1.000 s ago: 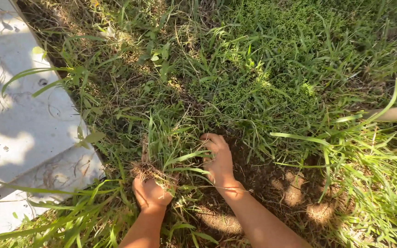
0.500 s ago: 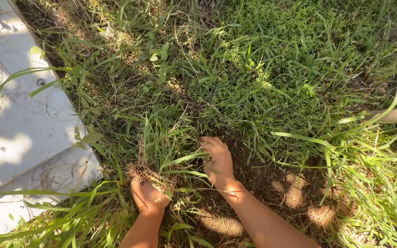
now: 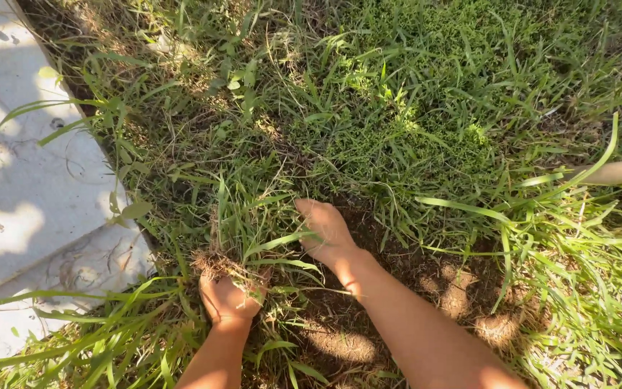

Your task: The person is pulling weeds from the ground by hand.

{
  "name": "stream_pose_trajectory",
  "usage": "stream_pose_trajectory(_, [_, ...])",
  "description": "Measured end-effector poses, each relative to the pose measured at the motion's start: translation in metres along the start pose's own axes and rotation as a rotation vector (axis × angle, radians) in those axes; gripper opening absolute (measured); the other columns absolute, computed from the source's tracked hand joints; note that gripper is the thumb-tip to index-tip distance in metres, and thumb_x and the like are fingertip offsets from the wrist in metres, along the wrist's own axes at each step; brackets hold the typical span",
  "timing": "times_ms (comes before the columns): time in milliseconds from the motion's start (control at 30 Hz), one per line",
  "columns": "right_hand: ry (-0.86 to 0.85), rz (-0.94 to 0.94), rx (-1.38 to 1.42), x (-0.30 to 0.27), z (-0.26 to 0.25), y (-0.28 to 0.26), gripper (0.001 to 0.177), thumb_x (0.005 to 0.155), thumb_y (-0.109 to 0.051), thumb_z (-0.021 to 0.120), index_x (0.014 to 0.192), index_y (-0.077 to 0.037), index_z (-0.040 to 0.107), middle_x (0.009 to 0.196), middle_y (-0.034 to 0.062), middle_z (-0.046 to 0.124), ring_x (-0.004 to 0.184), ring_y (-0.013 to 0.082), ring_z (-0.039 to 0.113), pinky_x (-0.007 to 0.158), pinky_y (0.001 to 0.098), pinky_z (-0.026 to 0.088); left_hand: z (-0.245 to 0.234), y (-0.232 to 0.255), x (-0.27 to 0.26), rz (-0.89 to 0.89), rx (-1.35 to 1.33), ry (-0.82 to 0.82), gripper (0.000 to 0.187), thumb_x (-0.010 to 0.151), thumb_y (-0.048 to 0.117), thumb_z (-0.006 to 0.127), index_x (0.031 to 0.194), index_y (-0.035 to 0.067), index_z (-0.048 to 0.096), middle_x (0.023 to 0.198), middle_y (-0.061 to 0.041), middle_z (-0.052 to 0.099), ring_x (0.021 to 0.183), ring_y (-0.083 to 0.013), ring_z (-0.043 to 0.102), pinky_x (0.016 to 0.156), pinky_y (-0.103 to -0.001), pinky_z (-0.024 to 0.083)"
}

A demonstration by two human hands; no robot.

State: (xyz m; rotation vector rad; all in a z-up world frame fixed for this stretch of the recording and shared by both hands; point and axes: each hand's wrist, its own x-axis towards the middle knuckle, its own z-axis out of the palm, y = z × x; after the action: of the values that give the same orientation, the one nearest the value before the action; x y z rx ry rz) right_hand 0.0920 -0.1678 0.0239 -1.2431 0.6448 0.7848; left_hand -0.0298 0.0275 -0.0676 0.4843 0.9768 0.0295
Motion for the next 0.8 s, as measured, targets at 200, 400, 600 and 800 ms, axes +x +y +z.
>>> stream_pose_trajectory(200, [0.080,-0.198,-0.760,0.007,-0.007,0.072,0.042,0.091,-0.005,0.050,0.130,-0.008,0.066,0.086,0.0114,0.071,0.069,0.0214,0.062,0.059,0.0294,0.051,0.006,0.000,-0.009,-0.018,-0.240,-0.087,0.062,0.096,0.053,0.038,0.142,0.016,0.057,0.142,-0.009,0.058,0.127,-0.0313,0.053,0.105,-0.047,0.045])
stream_pose_trajectory(400, [0.113,-1.362,-1.033,-0.020,-0.041,0.089,0.047,0.080,0.003,0.057,0.126,-0.006,0.063,0.099,0.0145,0.071,0.076,0.0152,0.070,0.072,0.0250,0.060,0.022,0.005,-0.019,-0.069,-0.223,0.036,0.064,0.090,0.055,0.035,0.135,0.016,0.061,0.128,-0.008,0.067,0.120,-0.0299,0.056,0.095,-0.045,0.047])
stream_pose_trajectory(600, [0.059,-0.219,-0.927,-0.110,-0.110,0.043,0.024,0.094,-0.010,0.053,0.106,-0.017,0.072,0.079,0.0038,0.072,0.063,0.0155,0.064,0.054,0.0330,0.056,0.008,0.005,-0.003,-0.059,-0.354,-0.199,0.050,0.097,0.039,0.045,0.136,0.013,0.063,0.134,-0.008,0.068,0.121,-0.0270,0.059,0.100,-0.041,0.048])
stream_pose_trajectory(800, [0.236,-0.374,-0.969,-0.109,-0.209,0.046,0.028,0.099,-0.031,0.058,0.117,-0.015,0.074,0.097,0.0015,0.077,0.088,0.0127,0.072,0.082,0.0321,0.055,-0.004,-0.009,0.012,0.113,-0.078,-0.379,0.043,0.098,0.030,0.045,0.128,0.008,0.064,0.127,-0.009,0.066,0.113,-0.0261,0.060,0.098,-0.041,0.047])
